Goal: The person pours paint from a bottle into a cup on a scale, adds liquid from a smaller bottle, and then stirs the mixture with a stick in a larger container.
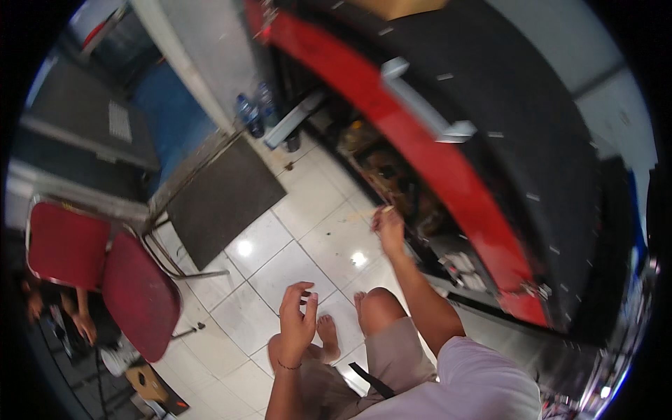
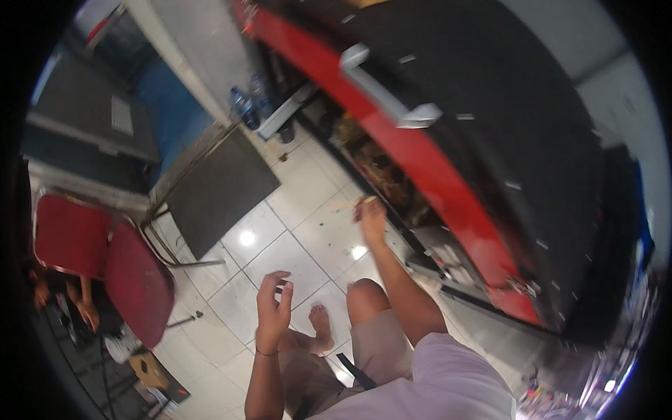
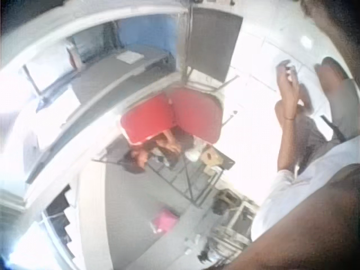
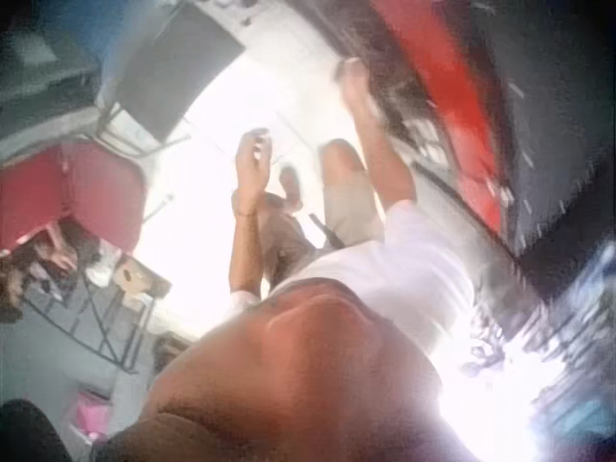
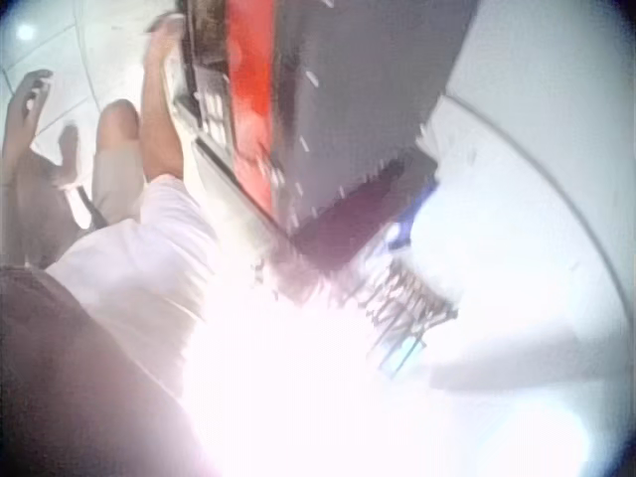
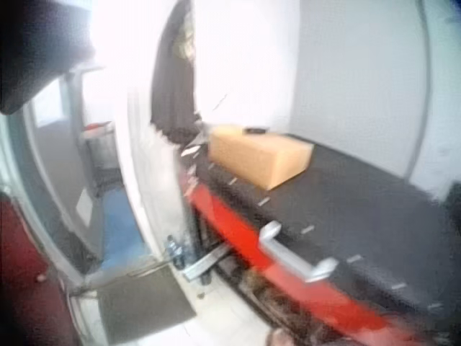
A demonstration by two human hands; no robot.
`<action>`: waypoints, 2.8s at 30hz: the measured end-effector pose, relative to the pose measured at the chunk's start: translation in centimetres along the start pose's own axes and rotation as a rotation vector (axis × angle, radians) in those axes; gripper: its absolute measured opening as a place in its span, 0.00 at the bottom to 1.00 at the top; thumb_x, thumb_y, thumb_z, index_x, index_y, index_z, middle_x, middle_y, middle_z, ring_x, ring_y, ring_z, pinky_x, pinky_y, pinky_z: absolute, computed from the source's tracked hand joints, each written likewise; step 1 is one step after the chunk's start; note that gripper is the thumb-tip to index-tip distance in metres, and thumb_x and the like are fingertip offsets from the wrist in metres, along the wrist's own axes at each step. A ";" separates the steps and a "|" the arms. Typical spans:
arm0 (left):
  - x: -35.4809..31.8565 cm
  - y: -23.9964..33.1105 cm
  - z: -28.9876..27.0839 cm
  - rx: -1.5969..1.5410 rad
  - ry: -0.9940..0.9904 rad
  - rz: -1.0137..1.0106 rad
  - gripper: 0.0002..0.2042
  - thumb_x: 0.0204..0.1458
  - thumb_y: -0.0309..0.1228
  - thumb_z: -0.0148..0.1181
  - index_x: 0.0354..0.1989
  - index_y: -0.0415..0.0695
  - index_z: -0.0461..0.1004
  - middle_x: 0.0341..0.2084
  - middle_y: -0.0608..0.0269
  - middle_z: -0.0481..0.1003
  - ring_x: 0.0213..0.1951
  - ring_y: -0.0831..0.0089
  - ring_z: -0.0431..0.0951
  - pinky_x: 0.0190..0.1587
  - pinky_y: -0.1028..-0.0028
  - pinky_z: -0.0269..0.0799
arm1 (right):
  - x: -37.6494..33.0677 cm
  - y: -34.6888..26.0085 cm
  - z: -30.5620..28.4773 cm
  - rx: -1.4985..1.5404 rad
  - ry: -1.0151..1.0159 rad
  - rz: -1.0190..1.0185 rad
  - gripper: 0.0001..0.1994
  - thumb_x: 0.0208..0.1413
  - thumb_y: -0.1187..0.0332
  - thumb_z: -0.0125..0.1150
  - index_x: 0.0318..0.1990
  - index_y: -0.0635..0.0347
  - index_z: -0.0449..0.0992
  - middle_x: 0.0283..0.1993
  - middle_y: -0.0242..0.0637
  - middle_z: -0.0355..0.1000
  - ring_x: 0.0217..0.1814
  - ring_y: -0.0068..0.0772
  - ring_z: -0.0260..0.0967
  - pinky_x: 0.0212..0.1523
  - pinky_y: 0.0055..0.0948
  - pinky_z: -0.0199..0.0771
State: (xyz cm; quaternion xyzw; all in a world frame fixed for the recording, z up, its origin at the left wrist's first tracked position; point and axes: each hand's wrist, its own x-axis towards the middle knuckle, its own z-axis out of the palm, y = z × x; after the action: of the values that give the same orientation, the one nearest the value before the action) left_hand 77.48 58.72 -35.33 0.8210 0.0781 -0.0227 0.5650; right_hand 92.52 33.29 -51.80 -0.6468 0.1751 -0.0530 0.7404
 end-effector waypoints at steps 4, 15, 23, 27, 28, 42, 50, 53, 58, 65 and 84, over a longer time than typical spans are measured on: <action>-4.3 9.9 -1.4 0.181 -0.073 0.293 0.13 0.65 0.33 0.54 0.47 0.36 0.75 0.41 0.49 0.77 0.40 0.58 0.78 0.42 0.62 0.74 | -19.8 -17.0 -2.3 0.148 -0.370 0.363 0.09 0.67 0.73 0.44 0.46 0.62 0.71 0.32 0.33 0.69 0.28 0.23 0.68 0.30 0.25 0.71; -23.0 45.3 6.2 -0.112 -1.240 0.198 0.09 0.68 0.31 0.51 0.40 0.38 0.73 0.23 0.74 0.68 0.24 0.87 0.63 0.26 0.82 0.59 | -48.2 -55.4 -20.2 0.100 0.197 0.131 0.10 0.71 0.69 0.46 0.44 0.64 0.73 0.33 0.32 0.71 0.32 0.21 0.68 0.34 0.25 0.71; -40.9 57.9 17.4 -0.036 -1.865 0.208 0.08 0.65 0.26 0.54 0.46 0.32 0.73 0.27 0.65 0.75 0.26 0.82 0.72 0.31 0.80 0.70 | -67.3 -59.4 -34.9 0.165 0.810 -0.229 0.17 0.73 0.59 0.45 0.40 0.63 0.74 0.25 0.30 0.69 0.25 0.19 0.65 0.30 0.22 0.64; -52.6 58.3 24.7 0.036 -1.968 0.348 0.07 0.65 0.27 0.55 0.42 0.35 0.74 0.24 0.67 0.74 0.25 0.83 0.71 0.30 0.80 0.68 | -75.3 -58.1 -42.0 0.105 1.018 -0.222 0.11 0.70 0.63 0.53 0.41 0.63 0.74 0.25 0.30 0.71 0.25 0.19 0.66 0.29 0.23 0.66; -55.3 58.6 26.4 0.093 -1.982 0.411 0.07 0.65 0.27 0.55 0.41 0.36 0.75 0.23 0.68 0.74 0.25 0.84 0.70 0.29 0.80 0.67 | -77.2 -58.4 -43.4 0.043 1.002 -0.182 0.09 0.66 0.66 0.59 0.40 0.63 0.75 0.25 0.29 0.72 0.27 0.18 0.67 0.28 0.24 0.67; -75.1 59.6 51.8 0.383 -2.301 0.851 0.10 0.61 0.31 0.60 0.33 0.35 0.74 0.16 0.68 0.64 0.23 0.84 0.60 0.24 0.75 0.57 | -95.2 -50.1 -60.9 0.379 1.895 -0.244 0.08 0.65 0.67 0.61 0.43 0.62 0.77 0.31 0.29 0.73 0.30 0.16 0.68 0.29 0.19 0.68; -96.3 63.5 65.8 0.264 -2.941 1.038 0.15 0.63 0.35 0.60 0.28 0.35 0.71 0.15 0.64 0.60 0.22 0.79 0.56 0.23 0.70 0.57 | -93.8 -53.0 -75.5 0.601 1.989 -0.435 0.13 0.72 0.64 0.50 0.45 0.66 0.75 0.29 0.32 0.72 0.28 0.18 0.67 0.30 0.20 0.69; -101.5 64.6 69.8 0.475 -2.998 1.260 0.17 0.62 0.36 0.60 0.27 0.36 0.70 0.15 0.62 0.59 0.22 0.77 0.56 0.23 0.70 0.57 | -95.6 -52.6 -79.5 0.532 2.133 -0.440 0.14 0.73 0.63 0.46 0.44 0.64 0.75 0.27 0.31 0.71 0.25 0.18 0.66 0.27 0.20 0.66; -107.0 63.3 76.8 0.598 -3.157 1.130 0.16 0.66 0.36 0.55 0.30 0.35 0.69 0.18 0.62 0.62 0.24 0.78 0.58 0.26 0.73 0.59 | -97.7 -51.0 -86.5 0.570 2.273 -0.418 0.19 0.75 0.59 0.44 0.40 0.65 0.76 0.21 0.27 0.64 0.21 0.16 0.60 0.24 0.19 0.62; -117.1 61.8 89.2 0.664 -2.990 0.901 0.10 0.68 0.30 0.48 0.36 0.38 0.70 0.23 0.69 0.69 0.26 0.80 0.66 0.30 0.75 0.64 | -106.7 -46.3 -98.7 0.616 2.583 -0.371 0.21 0.74 0.54 0.44 0.33 0.61 0.71 0.22 0.27 0.64 0.23 0.18 0.62 0.27 0.21 0.65; -152.1 46.6 88.2 0.324 -3.816 1.381 0.27 0.51 0.27 0.67 0.61 0.39 0.68 0.39 0.54 0.74 0.36 0.65 0.77 0.40 0.68 0.73 | -124.2 -41.6 -110.8 0.352 2.775 1.161 0.22 0.48 0.60 0.72 0.50 0.56 0.78 0.47 0.35 0.75 0.46 0.45 0.77 0.46 0.41 0.77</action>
State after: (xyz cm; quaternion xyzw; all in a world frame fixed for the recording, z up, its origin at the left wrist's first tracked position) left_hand -60.97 -55.32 -4.94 0.3231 0.7590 0.5120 0.2394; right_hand -53.52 -39.41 1.26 0.1649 0.9286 -0.3316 -0.0231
